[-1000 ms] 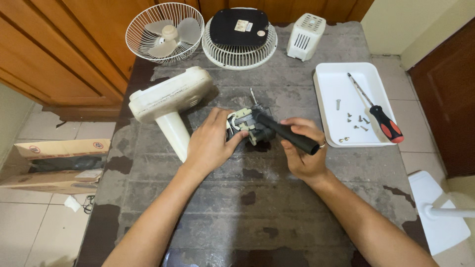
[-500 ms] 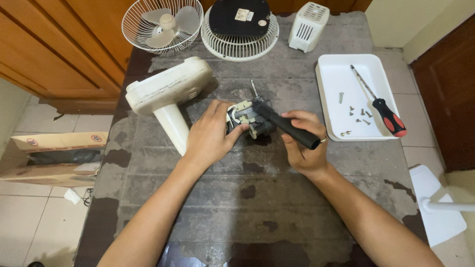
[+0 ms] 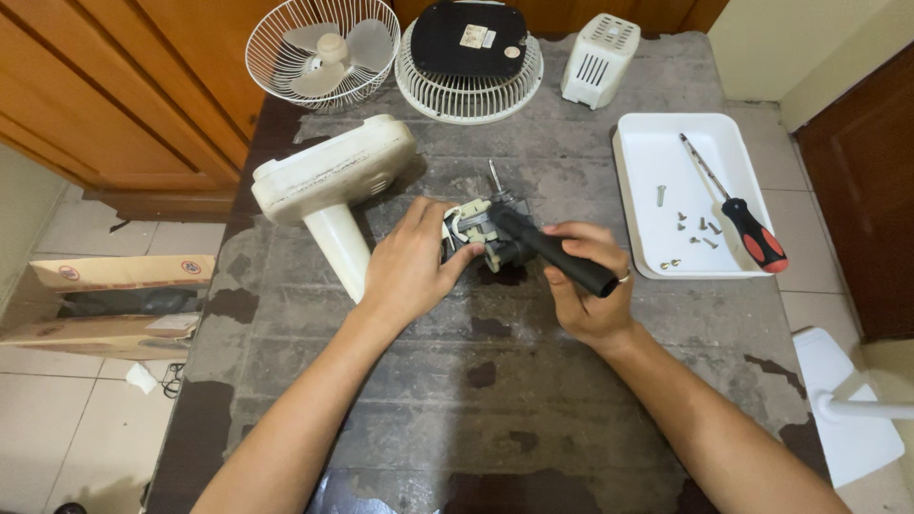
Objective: The person disassembles a white electric fan on a table. They remove the rear cover, unscrew and detach the motor housing, and use a brush to clean the motor assembly. Screws and parts are placed in a white tray.
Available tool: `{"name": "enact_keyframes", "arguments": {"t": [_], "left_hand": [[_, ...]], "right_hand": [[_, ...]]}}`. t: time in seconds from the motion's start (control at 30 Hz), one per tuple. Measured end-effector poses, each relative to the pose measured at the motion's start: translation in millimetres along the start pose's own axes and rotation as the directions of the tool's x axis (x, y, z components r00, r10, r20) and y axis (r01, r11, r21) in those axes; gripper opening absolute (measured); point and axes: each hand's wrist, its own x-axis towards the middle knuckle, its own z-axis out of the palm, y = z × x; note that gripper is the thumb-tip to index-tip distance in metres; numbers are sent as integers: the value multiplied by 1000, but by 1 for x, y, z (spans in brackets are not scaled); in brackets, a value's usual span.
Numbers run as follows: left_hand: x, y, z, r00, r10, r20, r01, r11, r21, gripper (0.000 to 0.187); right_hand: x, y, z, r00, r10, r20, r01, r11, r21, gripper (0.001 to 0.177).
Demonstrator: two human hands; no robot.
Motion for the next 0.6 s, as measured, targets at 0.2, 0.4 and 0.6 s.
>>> {"name": "enact_keyframes", "arguments": {"t": [0.2,0.4,0.6], "left_hand": [[-1,-1,1,1000,-1,-13,1,1000,-13,49],[-2,-2,1,999,28,-31,-28,1000,-11,49],[-1,-2,1,1000,-10,3,10,1000,-10,50]], "right_hand": [[0,-3,-1,999,29,44,-31,998,47,35],[1,-5,1,999,-6,38,7,1000,-25,35],[3,-7,4,993,-62,101,71,993,-90,39]]}}
